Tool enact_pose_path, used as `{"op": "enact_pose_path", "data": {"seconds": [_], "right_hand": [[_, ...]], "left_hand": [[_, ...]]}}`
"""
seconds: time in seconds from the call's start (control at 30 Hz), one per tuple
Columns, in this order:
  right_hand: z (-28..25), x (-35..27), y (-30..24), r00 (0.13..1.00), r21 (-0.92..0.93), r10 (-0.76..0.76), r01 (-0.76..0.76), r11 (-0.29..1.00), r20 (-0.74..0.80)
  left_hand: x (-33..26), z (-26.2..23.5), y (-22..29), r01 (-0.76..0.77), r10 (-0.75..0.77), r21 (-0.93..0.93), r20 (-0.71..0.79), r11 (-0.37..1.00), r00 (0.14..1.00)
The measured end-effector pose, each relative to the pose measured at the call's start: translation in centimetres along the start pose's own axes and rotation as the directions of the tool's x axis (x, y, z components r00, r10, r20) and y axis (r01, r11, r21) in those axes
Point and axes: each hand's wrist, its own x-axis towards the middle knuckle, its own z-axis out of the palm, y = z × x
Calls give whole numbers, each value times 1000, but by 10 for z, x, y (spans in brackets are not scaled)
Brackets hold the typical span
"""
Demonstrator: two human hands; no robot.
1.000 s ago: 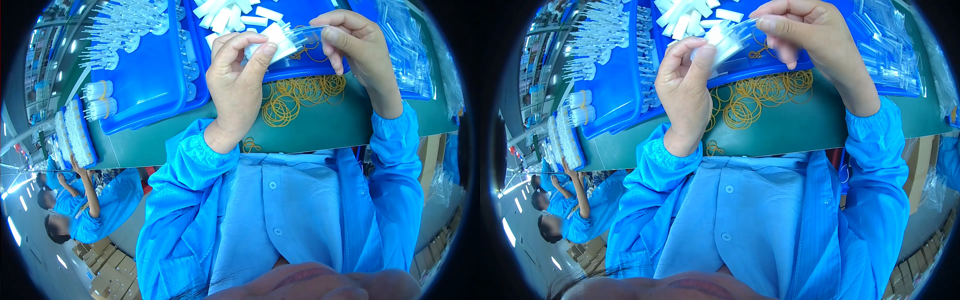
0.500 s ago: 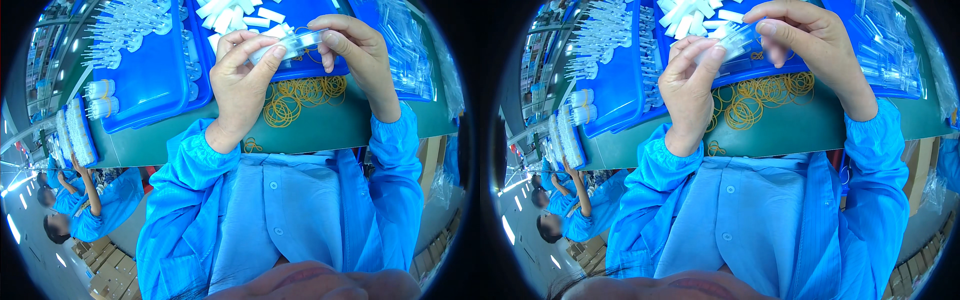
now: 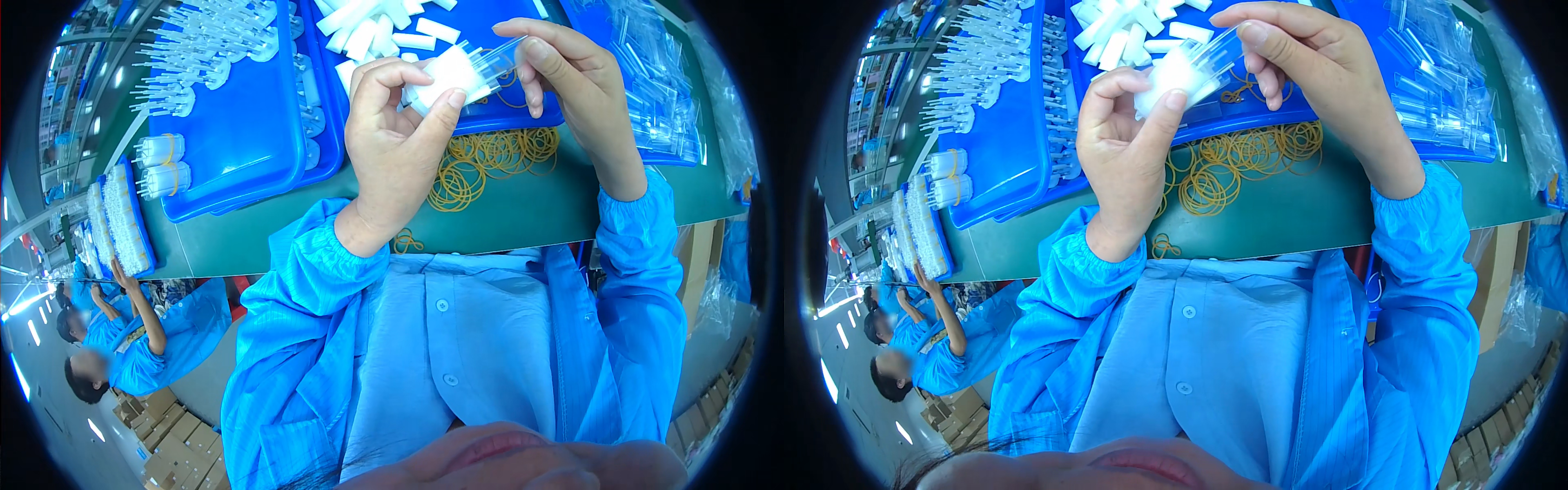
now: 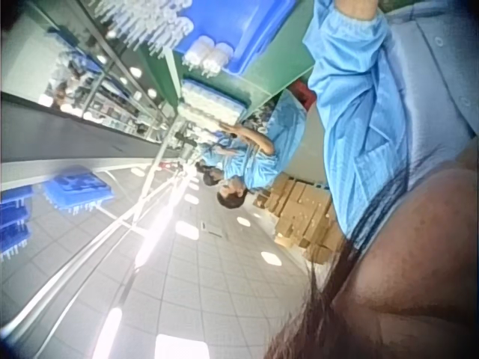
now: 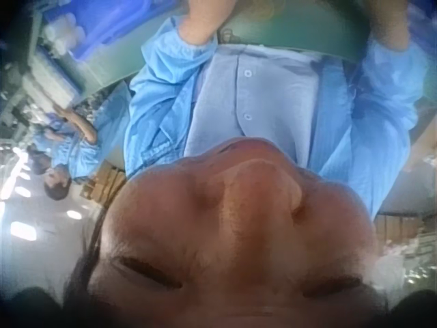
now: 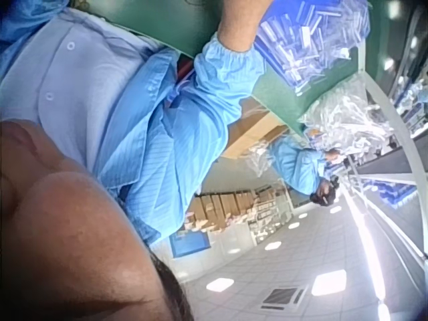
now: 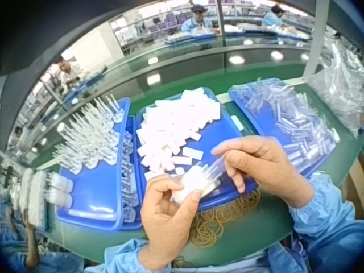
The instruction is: The person assembles medical supplies by inserting white foam blocks into clear plastic tubes. They handle the items one at a time, picking up a foam block and a tube, then fitting them together. The assembled units are placed into a blue tray on the table.
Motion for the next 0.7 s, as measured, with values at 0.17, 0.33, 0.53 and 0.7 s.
{"op": "enact_pose_path", "data": {"seconds": [0.17,0.33,0.53,0.7], "right_hand": [[2,-1,-2,999,-58,-37,36,998,-10],[10,2,-4,986,-26,-130,128,991,-104],[17,-2,-4,970,-153,-232,220,963,-69],[11,10,-2,842,-599,-537,401,693,-57]], "left_hand": [[-1,-2,-6,-72,70,61,47,996,996],[-4,2,-3,11,-11,-9,38,1000,999],[-8,3,-7,136,-135,-130,24,982,991],[-7,4,-3,210,-213,-264,16,941,977]]}}
